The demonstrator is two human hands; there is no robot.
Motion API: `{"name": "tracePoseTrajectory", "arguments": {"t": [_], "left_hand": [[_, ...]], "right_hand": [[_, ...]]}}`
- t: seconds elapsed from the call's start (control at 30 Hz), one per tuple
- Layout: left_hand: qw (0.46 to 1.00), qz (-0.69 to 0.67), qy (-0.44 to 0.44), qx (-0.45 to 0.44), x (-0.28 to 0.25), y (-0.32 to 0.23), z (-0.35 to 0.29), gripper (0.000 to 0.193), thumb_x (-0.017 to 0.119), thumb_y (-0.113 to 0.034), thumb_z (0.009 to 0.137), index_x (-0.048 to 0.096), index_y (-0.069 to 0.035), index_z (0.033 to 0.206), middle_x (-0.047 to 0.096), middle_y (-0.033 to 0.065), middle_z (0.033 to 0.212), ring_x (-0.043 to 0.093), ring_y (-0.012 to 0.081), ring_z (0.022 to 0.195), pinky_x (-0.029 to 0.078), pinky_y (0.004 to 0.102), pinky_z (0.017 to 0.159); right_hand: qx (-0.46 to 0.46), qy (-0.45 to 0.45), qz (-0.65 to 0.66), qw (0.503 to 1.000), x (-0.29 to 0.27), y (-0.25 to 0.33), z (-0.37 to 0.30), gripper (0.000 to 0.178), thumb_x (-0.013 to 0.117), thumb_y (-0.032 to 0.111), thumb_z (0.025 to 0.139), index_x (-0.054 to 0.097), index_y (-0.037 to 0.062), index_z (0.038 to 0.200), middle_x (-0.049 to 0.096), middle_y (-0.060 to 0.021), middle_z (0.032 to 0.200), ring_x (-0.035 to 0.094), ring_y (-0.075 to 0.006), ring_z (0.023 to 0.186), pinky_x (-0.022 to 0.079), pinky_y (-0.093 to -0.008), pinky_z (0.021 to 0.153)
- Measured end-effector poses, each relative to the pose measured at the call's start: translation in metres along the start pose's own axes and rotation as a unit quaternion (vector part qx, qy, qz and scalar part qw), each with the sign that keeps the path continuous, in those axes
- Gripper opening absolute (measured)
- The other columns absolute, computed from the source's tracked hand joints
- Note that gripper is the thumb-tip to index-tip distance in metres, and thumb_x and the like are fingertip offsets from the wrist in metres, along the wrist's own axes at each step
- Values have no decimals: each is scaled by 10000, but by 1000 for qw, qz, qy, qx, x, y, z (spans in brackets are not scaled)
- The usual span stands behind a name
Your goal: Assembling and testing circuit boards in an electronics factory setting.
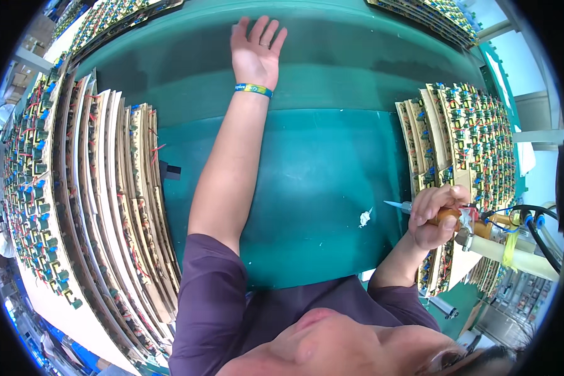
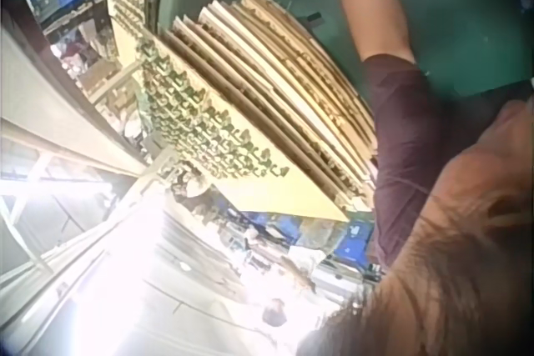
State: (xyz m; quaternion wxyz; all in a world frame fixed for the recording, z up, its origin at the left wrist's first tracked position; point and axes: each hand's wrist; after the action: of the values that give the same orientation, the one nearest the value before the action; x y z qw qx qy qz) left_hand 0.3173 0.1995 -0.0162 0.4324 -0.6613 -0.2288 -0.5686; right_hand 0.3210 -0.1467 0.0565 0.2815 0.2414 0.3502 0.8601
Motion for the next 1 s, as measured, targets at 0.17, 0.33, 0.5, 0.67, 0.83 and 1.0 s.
{"name": "tracePoseTrajectory", "arguments": {"t": [0.17,0.33,0.5,0.67,0.83,1.0], "left_hand": [[938,344,47,-1,-7,21,-2,237,547,-115,896,518,5,1099,584,131,947,596,224,843,526,359,784],[842,523,130,4,-3,26,-12,158,580,-87,865,582,2,996,611,55,856,593,129,733,511,260,680],[846,518,124,-9,-2,26,-12,157,579,-102,874,590,-2,995,619,49,860,589,114,740,505,248,677],[837,530,131,-32,-2,25,-14,161,571,-122,885,596,0,986,615,43,866,582,105,744,506,245,678],[836,529,144,-13,-3,27,-14,167,578,-143,868,596,0,952,610,42,816,571,106,699,492,249,649],[832,533,154,-12,-3,25,-13,166,558,-133,878,584,2,971,603,43,849,572,103,727,505,250,676]], "right_hand": [[6,-6,-4,1000,0,1,-1,427,577,295,900,446,11,1190,455,-14,650,388,-77,436,328,-204,383],[11,-7,8,1000,0,1,-1,423,583,295,899,452,9,1182,460,-18,642,386,-76,428,327,-203,382],[14,-4,16,1000,-1,2,-1,427,590,296,898,453,9,1183,462,-23,641,388,-78,426,327,-201,386],[44,-51,-22,997,2,5,-4,517,665,402,843,466,33,1145,462,-5,588,394,-87,410,325,-209,343],[21,4,28,999,-1,2,-3,417,592,292,896,455,17,1178,461,-23,641,390,-81,425,335,-204,393],[22,0,24,999,-1,2,-3,424,601,301,891,457,22,1175,461,-21,640,391,-80,425,333,-204,391]]}}
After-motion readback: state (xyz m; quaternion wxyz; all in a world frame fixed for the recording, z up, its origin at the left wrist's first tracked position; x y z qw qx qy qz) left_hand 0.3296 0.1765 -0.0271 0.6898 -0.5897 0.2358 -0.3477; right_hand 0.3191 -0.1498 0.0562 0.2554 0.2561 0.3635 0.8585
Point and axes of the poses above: each hand's wrist, its own z-axis towards the middle knuckle, its own x-axis out of the palm, y = z × x
